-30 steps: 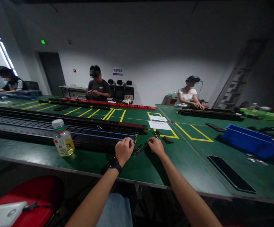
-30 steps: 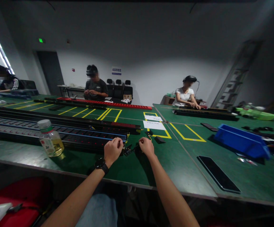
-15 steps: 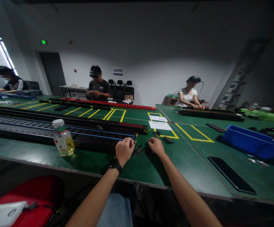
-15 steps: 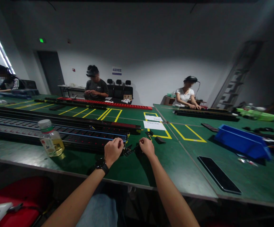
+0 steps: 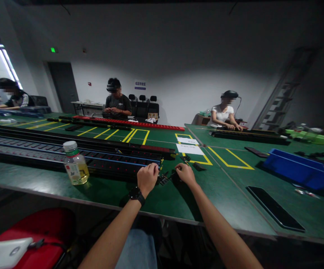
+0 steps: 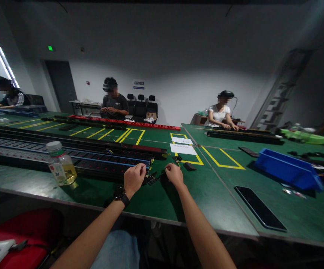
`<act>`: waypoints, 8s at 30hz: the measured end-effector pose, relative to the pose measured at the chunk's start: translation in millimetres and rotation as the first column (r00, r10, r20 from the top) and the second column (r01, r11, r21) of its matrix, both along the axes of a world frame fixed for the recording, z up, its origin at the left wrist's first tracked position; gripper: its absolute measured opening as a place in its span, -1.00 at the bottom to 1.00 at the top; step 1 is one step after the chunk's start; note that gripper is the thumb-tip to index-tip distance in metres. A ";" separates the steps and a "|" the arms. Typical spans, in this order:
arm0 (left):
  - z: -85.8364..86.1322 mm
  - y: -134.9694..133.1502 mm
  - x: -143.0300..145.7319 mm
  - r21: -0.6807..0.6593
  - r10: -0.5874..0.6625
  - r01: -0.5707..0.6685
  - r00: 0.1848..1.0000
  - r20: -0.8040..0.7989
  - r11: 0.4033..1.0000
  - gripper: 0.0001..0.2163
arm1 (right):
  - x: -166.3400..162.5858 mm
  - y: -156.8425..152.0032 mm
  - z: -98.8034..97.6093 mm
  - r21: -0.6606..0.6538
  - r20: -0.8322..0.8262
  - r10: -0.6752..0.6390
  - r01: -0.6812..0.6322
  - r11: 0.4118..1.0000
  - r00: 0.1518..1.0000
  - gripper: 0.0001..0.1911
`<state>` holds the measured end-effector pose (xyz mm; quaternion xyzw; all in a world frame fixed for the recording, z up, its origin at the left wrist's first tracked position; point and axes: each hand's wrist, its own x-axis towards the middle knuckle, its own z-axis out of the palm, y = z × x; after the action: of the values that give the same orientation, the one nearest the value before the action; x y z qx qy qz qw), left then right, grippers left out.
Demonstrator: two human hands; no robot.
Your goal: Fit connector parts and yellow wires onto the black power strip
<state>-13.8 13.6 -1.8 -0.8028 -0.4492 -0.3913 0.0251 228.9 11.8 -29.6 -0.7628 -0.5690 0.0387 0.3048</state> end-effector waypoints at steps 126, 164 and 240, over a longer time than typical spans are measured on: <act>43.3 60.6 28.1 -0.387 -0.149 0.088 0.980 -0.131 0.918 -0.88 | -6.4 -1.5 11.7 -0.073 -0.020 -0.011 0.010 0.997 1.000 -0.73; 45.6 39.6 26.3 -0.280 -0.106 0.021 0.951 -0.291 0.960 -0.80 | -1.3 -1.9 3.4 -0.013 -0.007 0.002 -0.002 1.000 1.000 -0.77; 44.8 41.4 25.4 -0.307 -0.144 0.052 0.948 -0.283 0.950 -0.67 | -5.5 -6.1 7.8 0.122 0.098 0.135 -0.146 0.982 0.986 -0.77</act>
<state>11.6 55.0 43.0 -0.8693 -0.4526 -0.1931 -0.0465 223.4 5.7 -21.7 -0.7004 -0.6358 -0.0107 0.3241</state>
